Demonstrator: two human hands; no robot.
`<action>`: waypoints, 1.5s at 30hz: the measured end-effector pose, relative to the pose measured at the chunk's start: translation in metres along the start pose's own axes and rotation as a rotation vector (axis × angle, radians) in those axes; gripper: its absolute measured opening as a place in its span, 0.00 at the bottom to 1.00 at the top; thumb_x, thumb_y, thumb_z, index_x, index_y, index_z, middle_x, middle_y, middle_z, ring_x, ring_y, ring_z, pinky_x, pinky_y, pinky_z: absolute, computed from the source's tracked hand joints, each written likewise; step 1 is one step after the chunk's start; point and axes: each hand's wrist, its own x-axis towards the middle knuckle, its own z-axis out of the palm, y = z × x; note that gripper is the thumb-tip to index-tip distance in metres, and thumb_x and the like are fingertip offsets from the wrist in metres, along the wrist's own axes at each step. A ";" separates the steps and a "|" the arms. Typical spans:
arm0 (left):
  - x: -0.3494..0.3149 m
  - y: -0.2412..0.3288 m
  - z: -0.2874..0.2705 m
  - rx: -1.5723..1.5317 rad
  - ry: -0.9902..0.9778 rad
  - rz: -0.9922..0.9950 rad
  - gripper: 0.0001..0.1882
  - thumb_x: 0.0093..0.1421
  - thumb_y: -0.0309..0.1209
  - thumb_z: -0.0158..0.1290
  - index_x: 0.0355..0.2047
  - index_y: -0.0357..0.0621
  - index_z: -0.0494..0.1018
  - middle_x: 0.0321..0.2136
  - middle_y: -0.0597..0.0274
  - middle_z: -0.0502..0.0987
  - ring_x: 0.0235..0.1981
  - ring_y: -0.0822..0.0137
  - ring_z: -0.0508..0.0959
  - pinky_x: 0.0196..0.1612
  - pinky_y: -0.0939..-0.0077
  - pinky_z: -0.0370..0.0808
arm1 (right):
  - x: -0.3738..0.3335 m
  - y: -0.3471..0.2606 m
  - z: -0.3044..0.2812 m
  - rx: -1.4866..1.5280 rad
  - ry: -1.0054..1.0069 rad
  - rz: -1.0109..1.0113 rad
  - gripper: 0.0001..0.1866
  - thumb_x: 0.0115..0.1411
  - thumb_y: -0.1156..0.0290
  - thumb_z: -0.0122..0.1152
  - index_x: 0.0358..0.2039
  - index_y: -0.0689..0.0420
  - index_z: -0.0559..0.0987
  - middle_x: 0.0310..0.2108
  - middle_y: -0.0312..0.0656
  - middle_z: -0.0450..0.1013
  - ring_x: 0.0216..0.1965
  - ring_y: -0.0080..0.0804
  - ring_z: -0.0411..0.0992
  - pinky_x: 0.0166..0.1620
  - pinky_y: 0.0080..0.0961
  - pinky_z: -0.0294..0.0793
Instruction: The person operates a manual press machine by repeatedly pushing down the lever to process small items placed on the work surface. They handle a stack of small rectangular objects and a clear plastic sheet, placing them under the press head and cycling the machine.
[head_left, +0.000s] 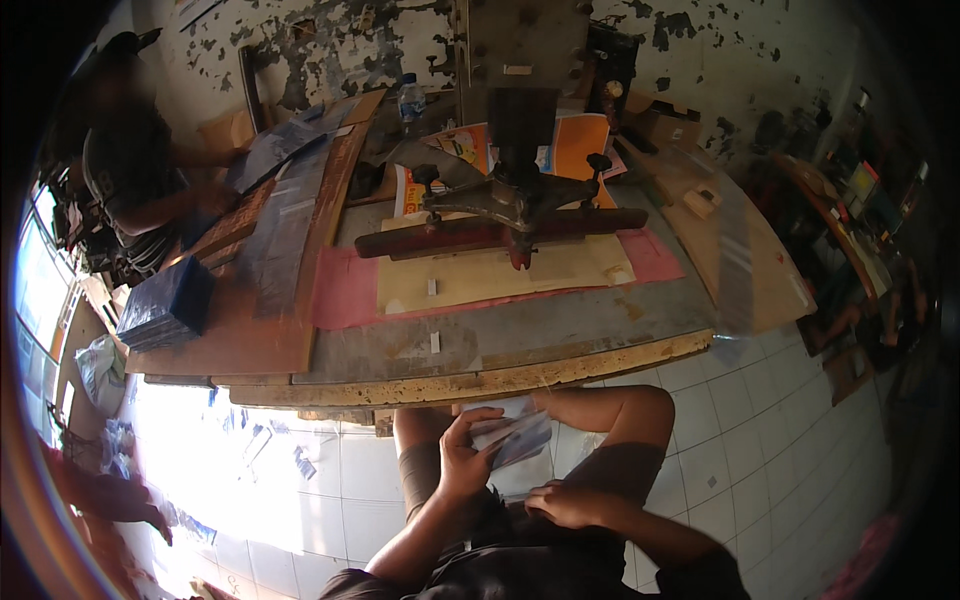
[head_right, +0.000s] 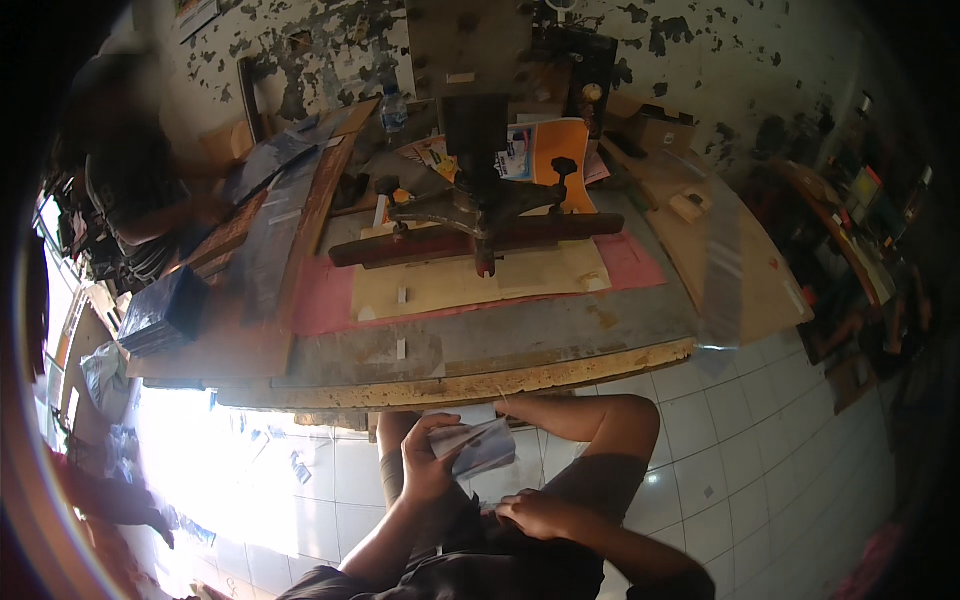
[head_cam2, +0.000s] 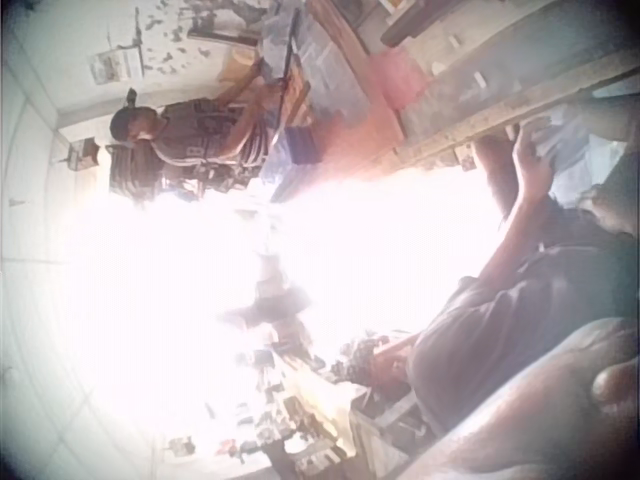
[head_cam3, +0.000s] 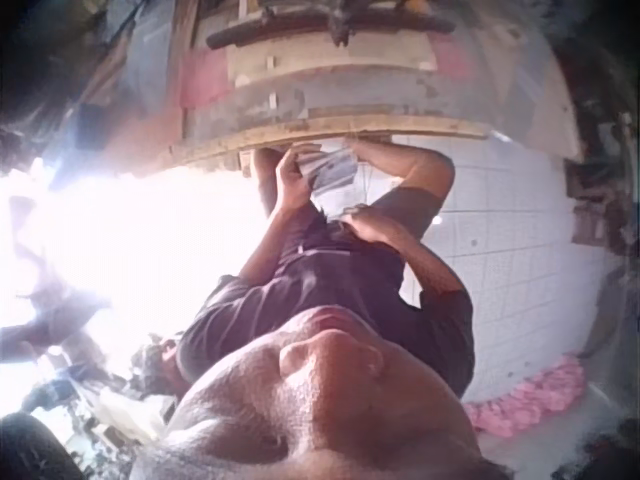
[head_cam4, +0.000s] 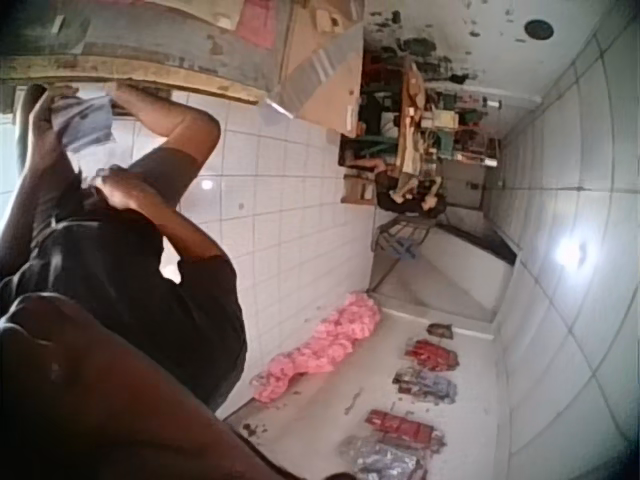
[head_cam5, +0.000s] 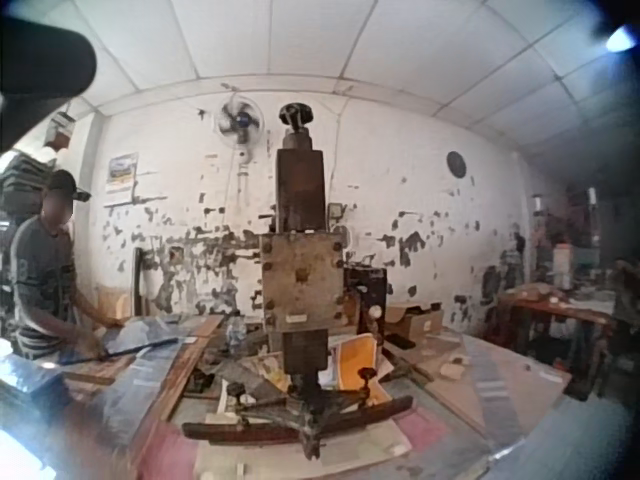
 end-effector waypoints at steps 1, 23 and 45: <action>0.002 0.001 0.000 0.056 -0.011 0.042 0.17 0.52 0.17 0.64 0.43 0.38 0.79 0.39 0.55 0.85 0.44 0.63 0.84 0.50 0.72 0.78 | 0.001 0.016 0.014 -0.045 -0.002 0.029 0.08 0.60 0.75 0.61 0.41 0.57 0.78 0.42 0.47 0.76 0.47 0.47 0.75 0.52 0.39 0.73; -0.019 0.001 -0.015 0.123 -0.101 -0.018 0.12 0.49 0.17 0.64 0.35 0.40 0.82 0.37 0.57 0.86 0.42 0.64 0.86 0.50 0.72 0.79 | 0.057 0.150 -0.379 0.224 1.487 0.305 0.29 0.74 0.48 0.46 0.49 0.65 0.79 0.43 0.49 0.79 0.47 0.40 0.77 0.53 0.33 0.70; -0.019 -0.003 -0.020 0.060 -0.139 -0.030 0.11 0.49 0.17 0.65 0.35 0.39 0.82 0.37 0.56 0.86 0.42 0.63 0.86 0.49 0.73 0.80 | 0.058 0.142 -0.370 0.127 1.514 0.244 0.22 0.75 0.58 0.48 0.47 0.65 0.81 0.41 0.49 0.80 0.44 0.38 0.77 0.50 0.32 0.72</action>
